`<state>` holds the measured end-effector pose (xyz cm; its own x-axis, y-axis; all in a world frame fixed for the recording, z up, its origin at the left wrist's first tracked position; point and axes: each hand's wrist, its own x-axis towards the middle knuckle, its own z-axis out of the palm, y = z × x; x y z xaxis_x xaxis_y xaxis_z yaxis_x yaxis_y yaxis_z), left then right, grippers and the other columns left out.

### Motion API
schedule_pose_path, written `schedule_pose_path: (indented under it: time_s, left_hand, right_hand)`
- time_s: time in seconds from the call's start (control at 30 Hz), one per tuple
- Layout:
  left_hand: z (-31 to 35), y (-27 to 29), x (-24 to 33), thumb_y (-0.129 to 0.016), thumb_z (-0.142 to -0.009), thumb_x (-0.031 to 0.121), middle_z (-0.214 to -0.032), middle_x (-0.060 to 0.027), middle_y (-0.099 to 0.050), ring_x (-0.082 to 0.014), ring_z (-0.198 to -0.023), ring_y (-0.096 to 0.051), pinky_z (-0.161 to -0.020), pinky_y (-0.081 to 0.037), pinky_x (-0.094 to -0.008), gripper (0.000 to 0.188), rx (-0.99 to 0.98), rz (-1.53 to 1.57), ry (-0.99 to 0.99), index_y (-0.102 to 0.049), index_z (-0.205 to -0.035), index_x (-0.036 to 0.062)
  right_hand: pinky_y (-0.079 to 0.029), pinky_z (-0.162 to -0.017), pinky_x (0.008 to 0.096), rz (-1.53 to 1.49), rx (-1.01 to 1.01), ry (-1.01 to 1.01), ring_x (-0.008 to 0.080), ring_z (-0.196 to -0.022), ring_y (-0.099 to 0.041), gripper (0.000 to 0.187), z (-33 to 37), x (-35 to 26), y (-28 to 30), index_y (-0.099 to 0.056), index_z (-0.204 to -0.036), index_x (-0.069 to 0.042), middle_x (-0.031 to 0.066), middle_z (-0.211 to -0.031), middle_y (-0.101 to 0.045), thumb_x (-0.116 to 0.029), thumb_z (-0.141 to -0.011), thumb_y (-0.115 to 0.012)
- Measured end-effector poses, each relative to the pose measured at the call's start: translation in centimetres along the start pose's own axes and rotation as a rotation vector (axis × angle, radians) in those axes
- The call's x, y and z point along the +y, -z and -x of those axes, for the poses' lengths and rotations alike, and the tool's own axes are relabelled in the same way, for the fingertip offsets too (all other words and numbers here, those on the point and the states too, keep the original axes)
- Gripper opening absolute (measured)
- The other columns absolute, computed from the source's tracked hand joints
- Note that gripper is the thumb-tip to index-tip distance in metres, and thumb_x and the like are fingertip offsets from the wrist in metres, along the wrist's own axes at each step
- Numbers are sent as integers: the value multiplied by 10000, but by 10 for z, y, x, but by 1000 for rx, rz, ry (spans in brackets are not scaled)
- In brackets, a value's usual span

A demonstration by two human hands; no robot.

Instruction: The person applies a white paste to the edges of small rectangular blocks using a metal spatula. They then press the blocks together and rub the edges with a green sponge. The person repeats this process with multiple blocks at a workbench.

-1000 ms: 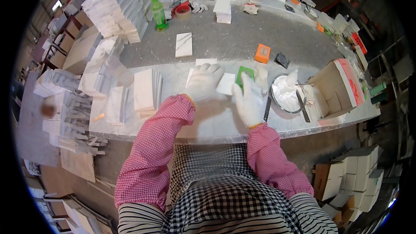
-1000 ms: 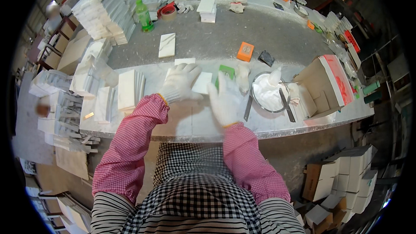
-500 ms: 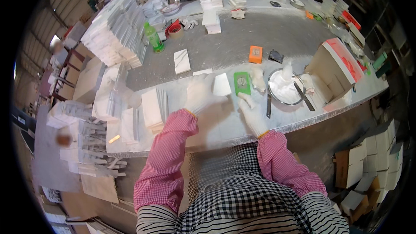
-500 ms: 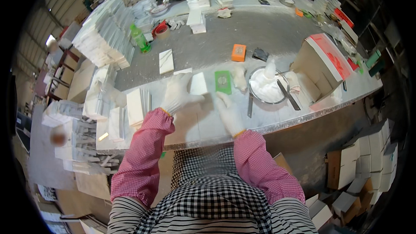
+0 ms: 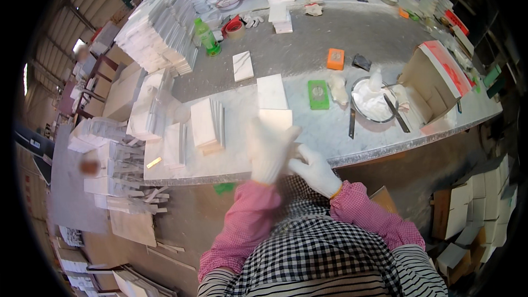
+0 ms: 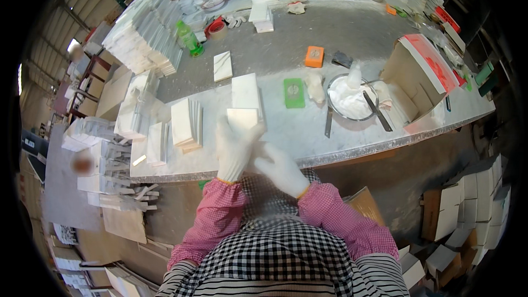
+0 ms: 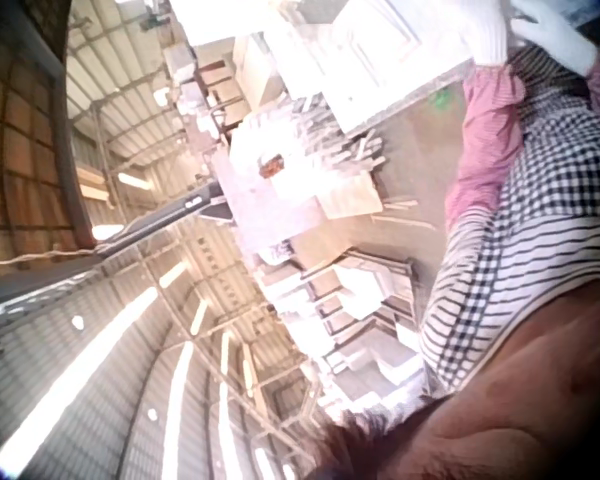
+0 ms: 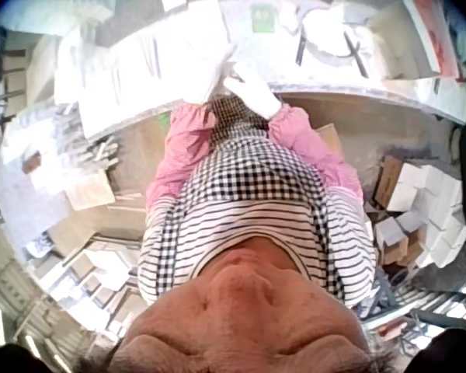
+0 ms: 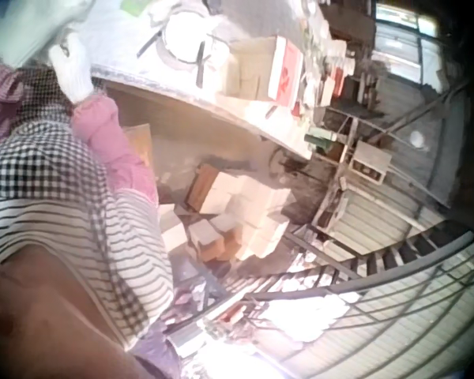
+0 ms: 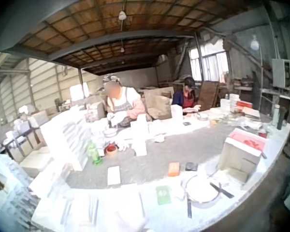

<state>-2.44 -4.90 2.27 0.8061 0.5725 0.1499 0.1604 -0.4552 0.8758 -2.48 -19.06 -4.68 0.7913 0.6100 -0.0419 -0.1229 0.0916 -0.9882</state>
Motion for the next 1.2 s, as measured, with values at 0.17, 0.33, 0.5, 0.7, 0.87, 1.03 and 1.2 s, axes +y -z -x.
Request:
schedule_pose_path:
  time_s: [0.17, 0.33, 0.5, 0.7, 0.87, 1.03, 1.2]
  left_hand:
    - [15, 30, -24, -693, -989, 333, -1107, -160, -707, -233, -964, -672, -809, -564, -378, 468, -206, 418, 262, -639, -1204, -79]
    - [35, 32, -73, -594, -1065, 271, -1099, -102, -724, -176, -953, -669, -797, -554, -330, 394, -209, 675, 399, -680, -1225, -78]
    - [48, 46, -60, -568, -1079, 197, -1076, -89, -714, -154, -919, -677, -817, -559, -309, 340, -303, 654, 379, -656, -1257, -79]
    - [61, 49, -65, -614, -1044, 236, -1047, -93, -739, -141, -900, -680, -764, -558, -303, 364, -241, 727, 346, -707, -1187, -86]
    - [71, 50, -72, -624, -1037, 231, -1044, -90, -743, -142, -897, -685, -764, -565, -304, 358, -277, 650, 385, -709, -1181, -85]
    - [77, 55, -63, -639, -1030, 236, -996, -72, -745, -128, -880, -676, -754, -560, -304, 346, -357, 653, 418, -717, -1152, -78]
    - [83, 52, -87, -660, -1022, 247, -962, -64, -746, -120, -859, -664, -753, -550, -305, 341, -391, 480, 335, -722, -1124, -73]
  right_hand:
    - [-512, -923, 265, -139, -48, -122, 104, -1081, -623, 398, 15, -20, 6, -579, -1416, 34, 62, -1253, -687, -112, -1046, -590]
    - [-512, -859, 252, -83, -91, -141, 87, -1001, -613, 388, 21, -37, 5, -590, -1395, 47, 33, -1190, -693, -108, -1040, -603]
    - [-508, -848, 247, -103, -121, -148, 81, -974, -608, 366, 26, -32, 2, -613, -1361, 52, 28, -1151, -691, -108, -1031, -612]
    - [-489, -813, 241, -16, -42, -129, 67, -898, -580, 263, 19, -25, 1, -666, -1207, 4, -5, -992, -660, -161, -1004, -638]
    - [-497, -826, 238, -52, -1, -121, 69, -906, -602, 260, 6, -43, 3, -668, -1127, -14, 3, -974, -664, -244, -1008, -646]
    - [-475, -982, 279, -131, 20, -103, 115, -1071, -609, 356, -12, -35, 16, -672, -1286, 14, 33, -1153, -683, -217, -1021, -615]
    - [-494, -951, 280, -173, 141, -97, 116, -1066, -618, 349, -20, -26, 26, -682, -1291, -2, 23, -1164, -689, -228, -1032, -622]
